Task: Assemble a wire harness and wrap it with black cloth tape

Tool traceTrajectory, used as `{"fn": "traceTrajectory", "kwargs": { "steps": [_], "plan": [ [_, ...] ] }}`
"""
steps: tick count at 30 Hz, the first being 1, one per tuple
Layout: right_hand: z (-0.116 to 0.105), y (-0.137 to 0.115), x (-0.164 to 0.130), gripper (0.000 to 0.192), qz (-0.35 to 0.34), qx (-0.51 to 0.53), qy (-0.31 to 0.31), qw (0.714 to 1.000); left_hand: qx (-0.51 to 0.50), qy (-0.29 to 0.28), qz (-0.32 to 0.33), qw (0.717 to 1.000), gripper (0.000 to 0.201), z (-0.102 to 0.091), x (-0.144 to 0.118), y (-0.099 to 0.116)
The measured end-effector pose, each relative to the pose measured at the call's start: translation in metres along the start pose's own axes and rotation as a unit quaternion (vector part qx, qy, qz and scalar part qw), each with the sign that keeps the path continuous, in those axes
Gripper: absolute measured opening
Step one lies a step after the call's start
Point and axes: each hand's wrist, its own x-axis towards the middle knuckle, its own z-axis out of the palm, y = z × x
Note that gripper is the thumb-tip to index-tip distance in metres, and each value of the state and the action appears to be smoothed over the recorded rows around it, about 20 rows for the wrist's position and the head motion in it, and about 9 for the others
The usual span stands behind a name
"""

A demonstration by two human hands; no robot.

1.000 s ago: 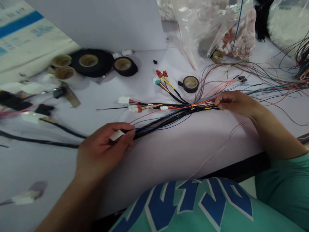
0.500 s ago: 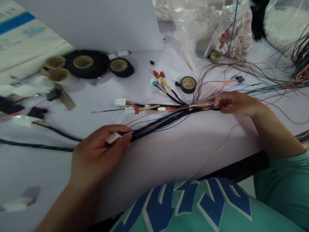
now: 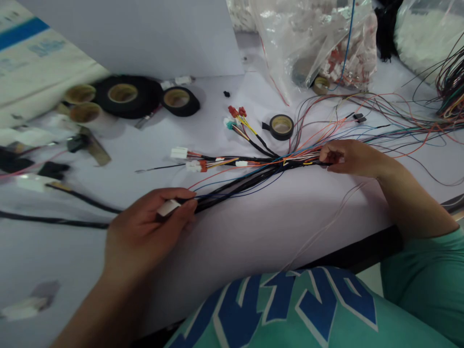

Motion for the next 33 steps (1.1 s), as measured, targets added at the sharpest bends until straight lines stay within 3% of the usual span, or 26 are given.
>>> {"fn": "traceTrajectory", "kwargs": {
  "steps": [7, 9, 11, 13, 16, 20, 22, 25, 29, 33],
  "plan": [
    [-0.001, 0.003, -0.002, 0.010, -0.003, -0.059, 0.018, 0.998, 0.005, -0.002, -0.004, 1.000, 0.030, -0.001, 0.001, -0.003],
    [-0.001, 0.005, -0.002, 0.011, -0.006, -0.090, 0.030, 0.995, 0.013, 0.007, 0.027, 1.000, 0.026, -0.001, -0.001, -0.004],
    [-0.002, 0.008, -0.002, 0.012, -0.014, -0.125, 0.046, 0.991, 0.035, 0.015, 0.100, 0.994, 0.020, -0.001, 0.000, -0.006],
    [-0.002, 0.009, -0.002, 0.013, -0.022, -0.158, 0.055, 0.986, 0.078, 0.035, 0.207, 0.975, 0.015, -0.001, 0.002, -0.008],
    [-0.003, 0.010, -0.001, 0.015, -0.033, -0.189, 0.049, 0.980, 0.159, 0.105, 0.334, 0.923, 0.015, -0.004, 0.003, -0.007],
    [-0.004, 0.013, 0.001, 0.017, -0.054, -0.188, 0.027, 0.980, 0.243, 0.166, 0.389, 0.873, 0.017, -0.010, -0.006, 0.006],
    [-0.005, 0.015, 0.002, 0.018, -0.062, -0.178, 0.015, 0.982, 0.243, 0.132, 0.411, 0.869, 0.013, -0.010, -0.014, 0.015],
    [-0.006, 0.019, 0.004, 0.018, -0.071, -0.156, 0.004, 0.985, 0.209, -0.019, 0.470, 0.858, 0.013, 0.003, -0.023, 0.033],
    [-0.007, 0.022, 0.006, 0.018, -0.083, -0.124, -0.011, 0.989, 0.211, -0.183, 0.524, 0.805, 0.024, 0.044, -0.023, 0.062],
    [-0.009, 0.021, 0.006, 0.018, -0.077, -0.091, -0.042, 0.992, 0.309, -0.249, 0.518, 0.758, 0.024, 0.090, -0.016, 0.094]
  ]
}}
